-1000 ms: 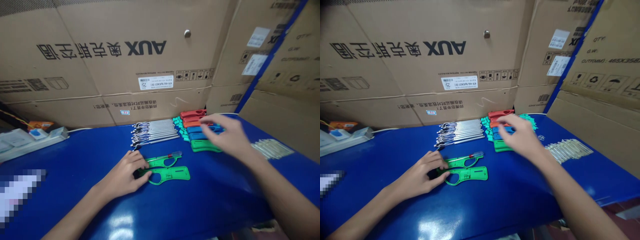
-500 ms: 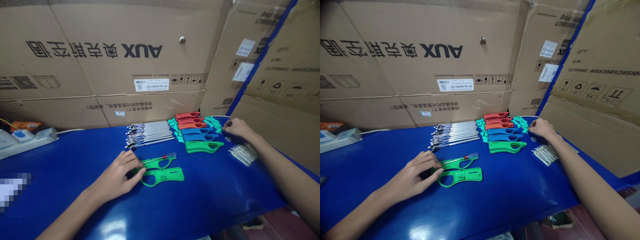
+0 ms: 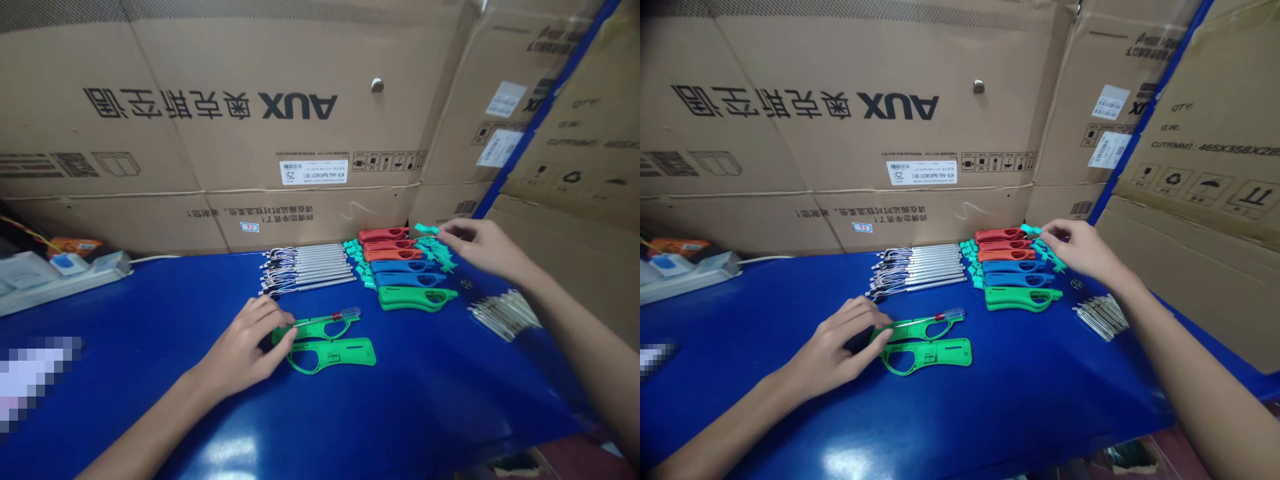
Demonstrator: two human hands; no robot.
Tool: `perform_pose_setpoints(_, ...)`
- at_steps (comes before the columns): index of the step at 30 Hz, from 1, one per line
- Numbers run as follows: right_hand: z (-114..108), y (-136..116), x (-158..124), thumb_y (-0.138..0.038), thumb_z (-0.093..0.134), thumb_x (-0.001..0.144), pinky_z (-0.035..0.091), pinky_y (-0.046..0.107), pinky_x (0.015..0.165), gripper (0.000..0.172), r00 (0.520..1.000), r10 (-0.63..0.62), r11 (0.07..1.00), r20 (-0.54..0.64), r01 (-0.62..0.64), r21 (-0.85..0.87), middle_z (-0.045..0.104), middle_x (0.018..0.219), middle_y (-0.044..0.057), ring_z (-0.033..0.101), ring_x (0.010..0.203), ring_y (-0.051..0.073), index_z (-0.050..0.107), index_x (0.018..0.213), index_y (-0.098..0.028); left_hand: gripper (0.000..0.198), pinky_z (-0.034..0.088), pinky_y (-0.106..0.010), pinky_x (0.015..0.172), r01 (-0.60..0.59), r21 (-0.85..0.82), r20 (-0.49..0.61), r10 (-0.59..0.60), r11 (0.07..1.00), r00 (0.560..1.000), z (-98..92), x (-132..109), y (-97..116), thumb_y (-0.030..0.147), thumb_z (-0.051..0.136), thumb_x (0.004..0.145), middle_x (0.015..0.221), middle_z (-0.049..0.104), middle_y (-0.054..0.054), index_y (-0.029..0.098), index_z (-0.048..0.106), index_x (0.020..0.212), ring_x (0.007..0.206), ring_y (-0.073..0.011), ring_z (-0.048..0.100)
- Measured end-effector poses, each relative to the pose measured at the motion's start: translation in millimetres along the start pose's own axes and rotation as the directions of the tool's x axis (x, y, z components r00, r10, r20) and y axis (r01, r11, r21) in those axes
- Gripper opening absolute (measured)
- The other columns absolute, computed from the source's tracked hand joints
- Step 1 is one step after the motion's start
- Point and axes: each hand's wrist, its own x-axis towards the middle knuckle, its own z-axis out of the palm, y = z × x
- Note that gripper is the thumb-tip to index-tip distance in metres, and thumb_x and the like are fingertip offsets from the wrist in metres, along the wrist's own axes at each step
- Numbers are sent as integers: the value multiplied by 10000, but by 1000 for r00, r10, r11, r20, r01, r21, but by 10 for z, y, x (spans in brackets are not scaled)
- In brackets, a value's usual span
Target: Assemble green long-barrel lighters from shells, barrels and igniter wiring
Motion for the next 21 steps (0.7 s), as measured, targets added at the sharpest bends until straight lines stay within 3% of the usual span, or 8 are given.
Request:
perform_pose_setpoints(3,7,-489,-144,-311,554,940,474,246,633,203,969,-183,974,163,157,161,714,800,23,615,688,141,701,898,-177,53,449,-360,792,-12,-18,-62,11,1000,998,13,-12,0,174,567,915,894,678,-40,175,601,955,830,-183,574)
perform_pose_setpoints(6,144,-907,-370,-286,473,971,473,274,639,218,853,-456,859,253,348,375,687,815,21,612,704,159,642,872,-192,134,466,-366,794,-18,-25,-101,15,1000,995,20,-16,1,168,575,908,895,666,-46,169,581,1042,830,-185,579)
perform_pose_setpoints(9,369,-1154,-621,-235,440,985,482,287,722,206,772,-571,790,280,424,443,688,884,38,629,785,165,637,938,-194,252,480,-366,784,-14,-44,-86,10,999,996,32,-21,16,179,579,906,878,648,-51,166,551,1156,831,-192,581)
perform_pose_setpoints(13,661,-1217,-890,-184,415,992,480,304,758,210,706,-666,715,242,511,477,668,879,56,613,813,179,624,979,-171,277,485,-371,789,-51,-100,-33,48,994,998,56,-30,71,171,605,892,941,664,-67,170,549,1163,845,-196,578)
perform_pose_setpoints(17,812,-1152,-1027,-172,404,999,475,314,794,215,703,-686,679,187,527,511,669,885,65,607,828,189,618,984,-161,237,476,-370,775,-109,-150,-10,108,983,994,70,-36,138,111,596,899,907,659,-59,175,577,1127,829,-189,571)
perform_pose_setpoints(21,829,-1103,-1039,-174,416,998,466,299,760,207,703,-693,665,162,535,521,656,866,67,594,804,185,621,977,-150,255,468,-373,752,-115,-161,10,118,980,993,78,-41,157,93,606,889,903,656,-64,174,582,1130,817,-191,564)
